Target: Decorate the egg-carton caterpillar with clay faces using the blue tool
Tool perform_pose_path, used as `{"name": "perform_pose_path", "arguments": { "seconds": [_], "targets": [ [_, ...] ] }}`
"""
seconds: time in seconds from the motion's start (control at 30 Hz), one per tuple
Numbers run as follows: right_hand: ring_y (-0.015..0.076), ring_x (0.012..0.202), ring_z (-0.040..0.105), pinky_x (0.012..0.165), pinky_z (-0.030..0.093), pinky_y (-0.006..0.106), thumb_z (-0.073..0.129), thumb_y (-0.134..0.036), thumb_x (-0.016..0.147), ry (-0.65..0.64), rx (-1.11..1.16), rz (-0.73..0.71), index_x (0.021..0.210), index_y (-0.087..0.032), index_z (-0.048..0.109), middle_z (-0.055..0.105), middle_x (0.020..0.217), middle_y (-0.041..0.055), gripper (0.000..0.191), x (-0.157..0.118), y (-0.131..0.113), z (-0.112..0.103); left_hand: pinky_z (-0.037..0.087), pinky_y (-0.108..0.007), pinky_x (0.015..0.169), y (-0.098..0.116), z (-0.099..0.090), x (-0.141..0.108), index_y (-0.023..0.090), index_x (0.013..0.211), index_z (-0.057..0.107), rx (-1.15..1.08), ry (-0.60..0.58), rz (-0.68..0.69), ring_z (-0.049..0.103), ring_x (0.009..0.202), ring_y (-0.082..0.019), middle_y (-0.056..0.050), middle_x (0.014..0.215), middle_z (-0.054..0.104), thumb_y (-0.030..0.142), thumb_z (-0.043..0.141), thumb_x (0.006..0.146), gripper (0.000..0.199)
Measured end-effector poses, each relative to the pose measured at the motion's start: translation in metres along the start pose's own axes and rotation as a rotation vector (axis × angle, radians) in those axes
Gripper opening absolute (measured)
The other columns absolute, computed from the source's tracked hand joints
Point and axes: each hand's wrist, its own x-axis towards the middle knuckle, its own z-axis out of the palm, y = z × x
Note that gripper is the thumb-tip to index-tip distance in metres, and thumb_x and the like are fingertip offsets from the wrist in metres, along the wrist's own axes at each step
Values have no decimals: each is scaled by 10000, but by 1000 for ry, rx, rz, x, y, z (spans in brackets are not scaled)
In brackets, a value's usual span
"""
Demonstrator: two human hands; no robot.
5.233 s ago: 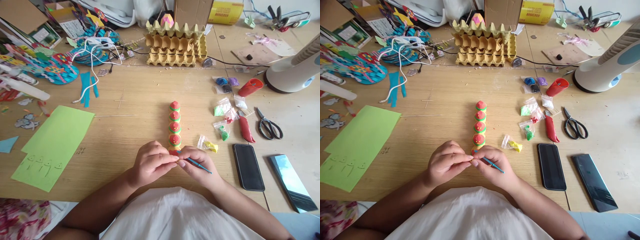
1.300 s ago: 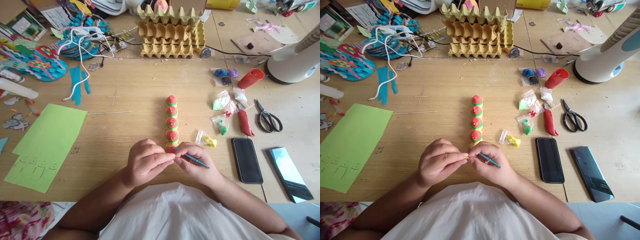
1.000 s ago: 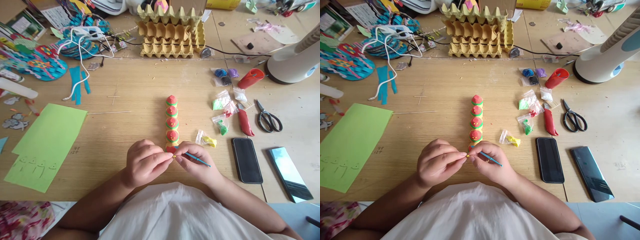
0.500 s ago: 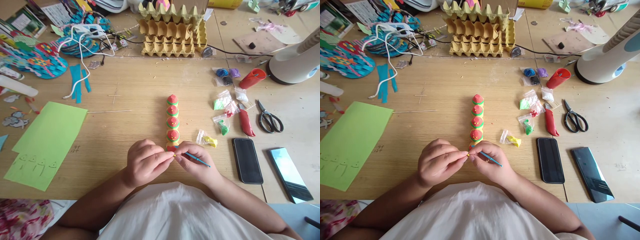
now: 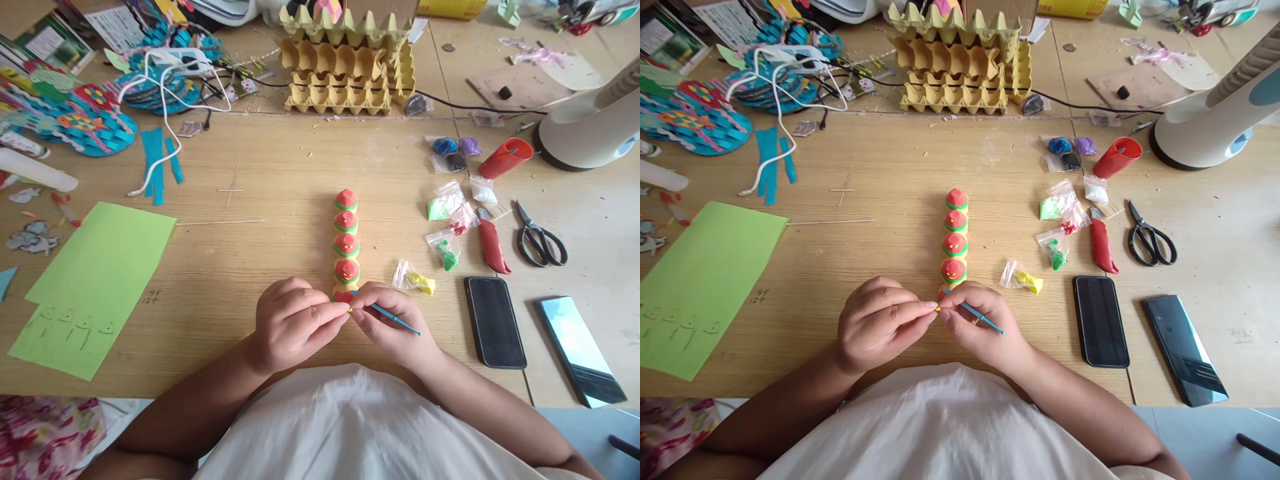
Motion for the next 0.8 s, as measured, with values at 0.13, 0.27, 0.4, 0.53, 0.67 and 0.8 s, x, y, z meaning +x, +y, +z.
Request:
{"name": "perform_pose_path", "arguments": {
  "seconds": [0.13,0.27,0.4,0.53,0.67,0.8],
  "targets": [
    [159,761,644,640,516,265,687,-340,929,13,23,31,867,-210,712,701,854,47,146,1,-1,0,525,-280,672,0,1,1,214,996,724,-3,-3,-4,597,674,-135,3,760,708,164,766,838,171],
    [150,734,617,639,508,260,693,-363,928,-8,23,33,850,-207,711,671,804,33,175,2,-2,0,529,-269,697,-1,3,4,215,1066,719,-84,-20,-25,612,710,-131,-9,808,710,142,731,862,216],
    [148,715,608,617,496,257,698,-389,923,-14,10,42,834,-198,713,661,787,32,211,2,-3,-1,527,-257,695,-1,3,5,239,1071,718,-170,-51,-49,606,715,-121,0,827,721,136,691,893,207],
    [146,714,603,616,487,255,699,-374,922,-17,8,47,834,-194,709,662,787,32,201,2,-4,-1,523,-262,693,-2,3,5,227,1035,724,-191,-46,-63,603,716,-122,-6,826,724,128,706,884,181],
    [139,701,594,604,482,249,682,-335,929,-16,1,42,833,-195,700,660,787,31,171,3,-6,-2,521,-266,691,-1,3,4,219,993,726,-176,-31,-85,604,703,-119,-5,810,717,135,725,870,148],
    [145,714,618,609,497,250,668,-309,933,-11,-1,35,851,-201,707,680,811,38,141,2,-4,-1,518,-261,685,0,3,5,226,956,722,-156,-16,-92,605,691,-116,5,791,714,156,727,873,108]
  ]
}}
